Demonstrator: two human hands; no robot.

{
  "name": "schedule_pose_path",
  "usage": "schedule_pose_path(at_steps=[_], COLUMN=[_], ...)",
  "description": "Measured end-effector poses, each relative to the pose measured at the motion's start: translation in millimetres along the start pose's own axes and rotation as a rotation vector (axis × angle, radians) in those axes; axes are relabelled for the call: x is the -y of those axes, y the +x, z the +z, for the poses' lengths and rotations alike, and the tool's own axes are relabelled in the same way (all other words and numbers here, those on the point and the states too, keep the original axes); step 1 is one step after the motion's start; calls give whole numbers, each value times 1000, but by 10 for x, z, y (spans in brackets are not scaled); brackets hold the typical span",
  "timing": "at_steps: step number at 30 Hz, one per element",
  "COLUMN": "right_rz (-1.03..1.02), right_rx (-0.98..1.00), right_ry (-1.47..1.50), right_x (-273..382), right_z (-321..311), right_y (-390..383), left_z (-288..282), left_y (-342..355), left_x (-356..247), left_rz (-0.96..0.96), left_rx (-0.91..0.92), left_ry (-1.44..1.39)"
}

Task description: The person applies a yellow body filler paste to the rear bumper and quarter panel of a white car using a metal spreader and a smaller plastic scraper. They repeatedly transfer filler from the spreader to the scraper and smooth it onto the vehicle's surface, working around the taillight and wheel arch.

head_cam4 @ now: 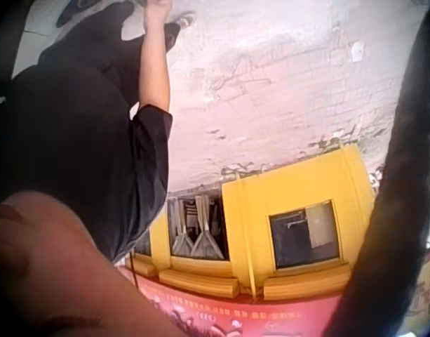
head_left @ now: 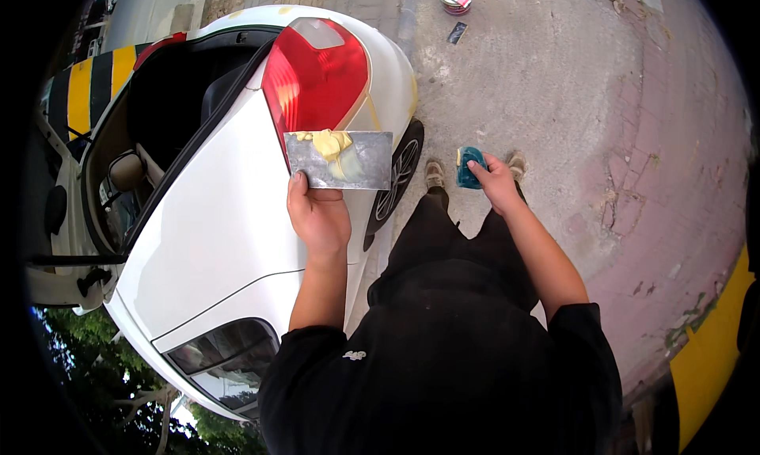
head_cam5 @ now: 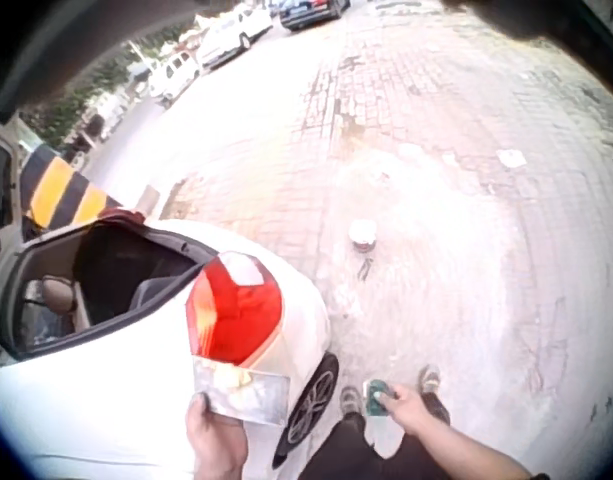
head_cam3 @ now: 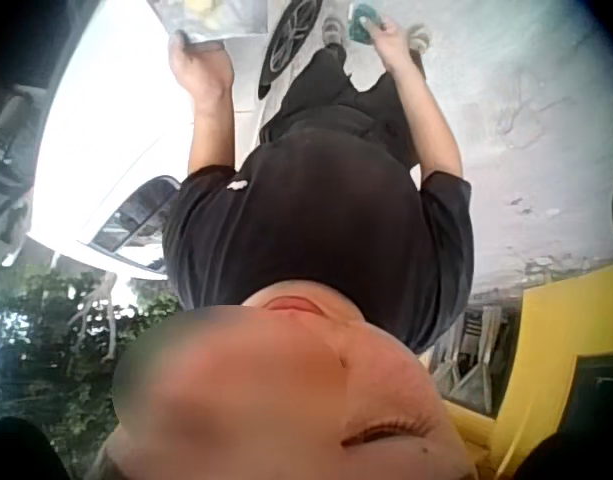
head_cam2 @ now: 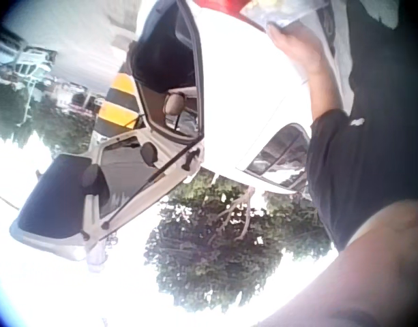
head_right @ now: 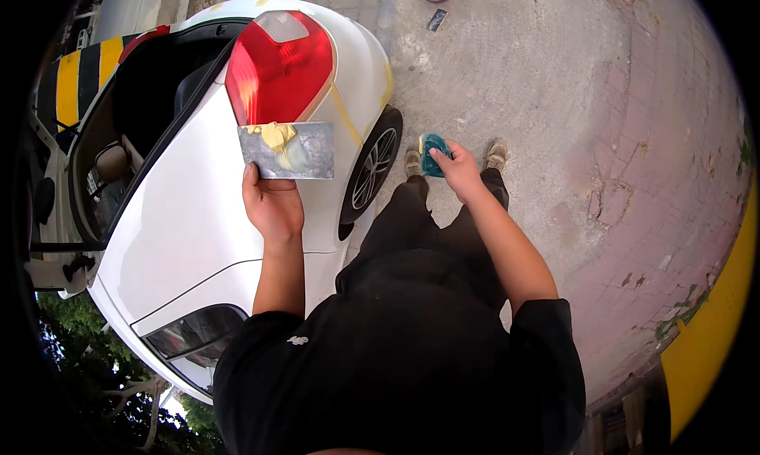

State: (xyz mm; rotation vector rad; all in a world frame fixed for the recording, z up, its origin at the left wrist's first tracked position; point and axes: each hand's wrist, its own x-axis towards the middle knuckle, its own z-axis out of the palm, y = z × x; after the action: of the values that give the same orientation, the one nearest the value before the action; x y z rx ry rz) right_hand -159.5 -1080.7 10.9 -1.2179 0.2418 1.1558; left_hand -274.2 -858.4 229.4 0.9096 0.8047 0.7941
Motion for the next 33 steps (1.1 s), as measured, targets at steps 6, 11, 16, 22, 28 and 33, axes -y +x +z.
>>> schedule_pose_path(at_steps=[6,11,16,22,28,33], right_rz=[-4,-75,-425,-466,-487,-488], right_rx=[-91,-227,-313,-400,-334,-387], right_ry=[46,50,-273,-306,-290,-277], right_x=[-928,-1665,-1908,-1892,-2020,-1912], right_z=[460,814,945,1212,1380,1236], right_y=[883,1637,2015,1933,1631,1814], left_z=[-967,-1507,-1619,-1704,-1759,-1612], left_y=[9,-202,-232,-185,-196,-169], left_x=[355,658,846,762,742,752], left_rz=[-345,-573,-655,-735,-748,-726], left_rx=[180,153,72,73,57,22], left_ry=[10,149,158,165,143,125])
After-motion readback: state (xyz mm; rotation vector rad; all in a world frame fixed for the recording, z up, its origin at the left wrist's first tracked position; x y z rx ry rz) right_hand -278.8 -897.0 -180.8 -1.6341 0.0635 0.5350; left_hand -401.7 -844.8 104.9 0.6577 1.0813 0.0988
